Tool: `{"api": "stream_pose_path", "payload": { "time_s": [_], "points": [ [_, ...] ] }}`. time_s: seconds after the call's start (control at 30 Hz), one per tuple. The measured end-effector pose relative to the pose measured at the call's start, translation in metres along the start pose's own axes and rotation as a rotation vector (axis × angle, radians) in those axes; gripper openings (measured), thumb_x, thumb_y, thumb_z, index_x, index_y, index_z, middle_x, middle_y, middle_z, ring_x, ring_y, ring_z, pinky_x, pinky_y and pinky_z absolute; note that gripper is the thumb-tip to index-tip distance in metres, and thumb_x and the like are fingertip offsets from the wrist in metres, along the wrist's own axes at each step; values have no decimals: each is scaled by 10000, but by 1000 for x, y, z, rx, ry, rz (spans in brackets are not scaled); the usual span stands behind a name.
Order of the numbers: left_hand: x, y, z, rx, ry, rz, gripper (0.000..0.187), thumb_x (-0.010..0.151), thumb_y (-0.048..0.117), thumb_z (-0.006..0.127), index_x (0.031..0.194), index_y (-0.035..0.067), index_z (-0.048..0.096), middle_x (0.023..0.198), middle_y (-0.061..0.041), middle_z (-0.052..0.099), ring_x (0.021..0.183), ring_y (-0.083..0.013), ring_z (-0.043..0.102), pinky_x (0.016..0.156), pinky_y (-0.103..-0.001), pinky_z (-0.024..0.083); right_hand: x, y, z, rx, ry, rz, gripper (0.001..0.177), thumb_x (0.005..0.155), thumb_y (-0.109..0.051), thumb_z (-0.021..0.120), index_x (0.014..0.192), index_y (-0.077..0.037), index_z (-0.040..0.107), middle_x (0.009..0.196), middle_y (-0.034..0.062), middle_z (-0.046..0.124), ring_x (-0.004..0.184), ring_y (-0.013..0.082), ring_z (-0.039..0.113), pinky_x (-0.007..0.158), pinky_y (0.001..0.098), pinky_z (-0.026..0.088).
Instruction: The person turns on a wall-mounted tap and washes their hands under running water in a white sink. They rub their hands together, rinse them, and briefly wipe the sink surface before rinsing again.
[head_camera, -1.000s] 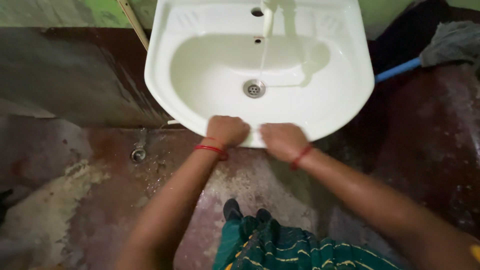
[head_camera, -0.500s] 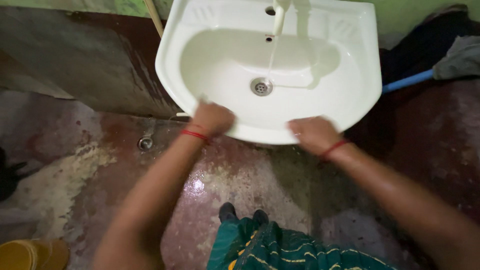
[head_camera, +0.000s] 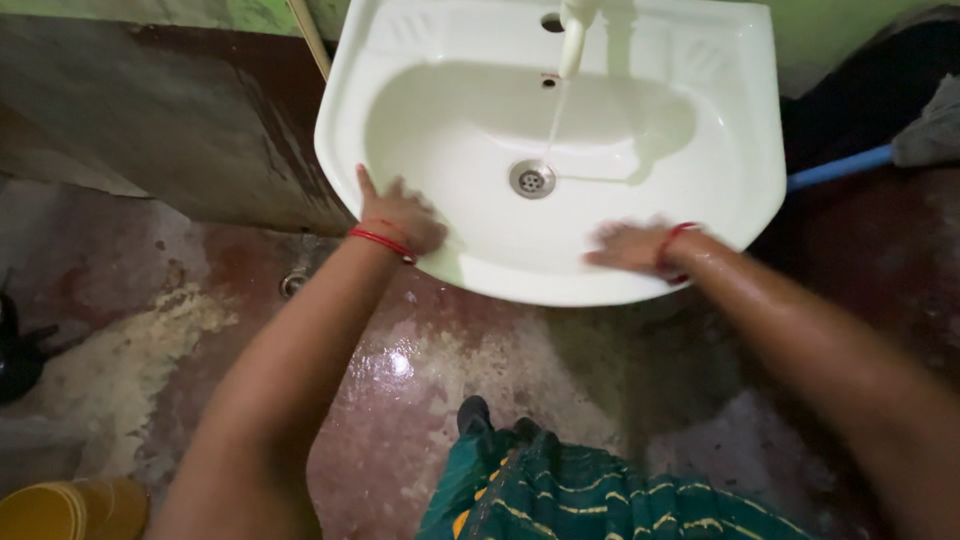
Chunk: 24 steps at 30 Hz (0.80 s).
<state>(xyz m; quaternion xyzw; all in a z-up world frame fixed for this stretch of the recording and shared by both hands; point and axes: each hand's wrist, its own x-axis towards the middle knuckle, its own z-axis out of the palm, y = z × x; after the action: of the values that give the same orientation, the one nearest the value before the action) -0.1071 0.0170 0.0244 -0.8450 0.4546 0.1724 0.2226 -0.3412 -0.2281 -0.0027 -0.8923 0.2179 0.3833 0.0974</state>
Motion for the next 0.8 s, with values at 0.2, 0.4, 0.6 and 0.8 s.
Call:
{"api": "stream_pose_path", "payload": {
  "time_s": [0.2, 0.4, 0.6, 0.8],
  "points": [
    [8, 46, -2, -132, -169, 367, 600, 1003, 564, 229, 1529, 361, 433, 1643, 112, 375, 1529, -213, 347, 1240, -656, 143, 24, -57, 10, 279, -47, -289, 867, 908, -740, 268, 1640, -292, 147, 1719, -3, 67, 1583, 196, 54, 1275, 501, 30],
    [58, -38, 1, 131, -18, -50, 717, 910, 472, 485, 1576, 287, 296, 1689, 45, 146, 1568, -179, 103, 1146, -726, -145, 11, 49, -17, -491, 200, 257, 796, 982, -676, 309, 1634, -248, 151, 1724, -32, 57, 1588, 197, 34, 1272, 578, -14],
    [145, 44, 7, -704, 626, 164, 475, 943, 377, 603, 1339, 116, 630, 1485, -201, 523, 1348, -383, 505, 1129, -485, 416, 88, 25, -42, 1016, 543, -37, 454, 970, -334, 626, 1371, -122, 593, 1413, 141, 576, 1272, 323, 573, 1103, 498, 488],
    [228, 142, -55, -2405, 393, 306, 447, 1057, 353, 427, 1042, -37, 646, 828, -162, 688, 684, -297, 655, 617, -403, 528, 144, -9, -102, 2607, 465, -367, 322, 998, -236, 507, 1046, 57, 631, 957, 189, 684, 890, 289, 668, 855, 450, 605]
  ]
}}
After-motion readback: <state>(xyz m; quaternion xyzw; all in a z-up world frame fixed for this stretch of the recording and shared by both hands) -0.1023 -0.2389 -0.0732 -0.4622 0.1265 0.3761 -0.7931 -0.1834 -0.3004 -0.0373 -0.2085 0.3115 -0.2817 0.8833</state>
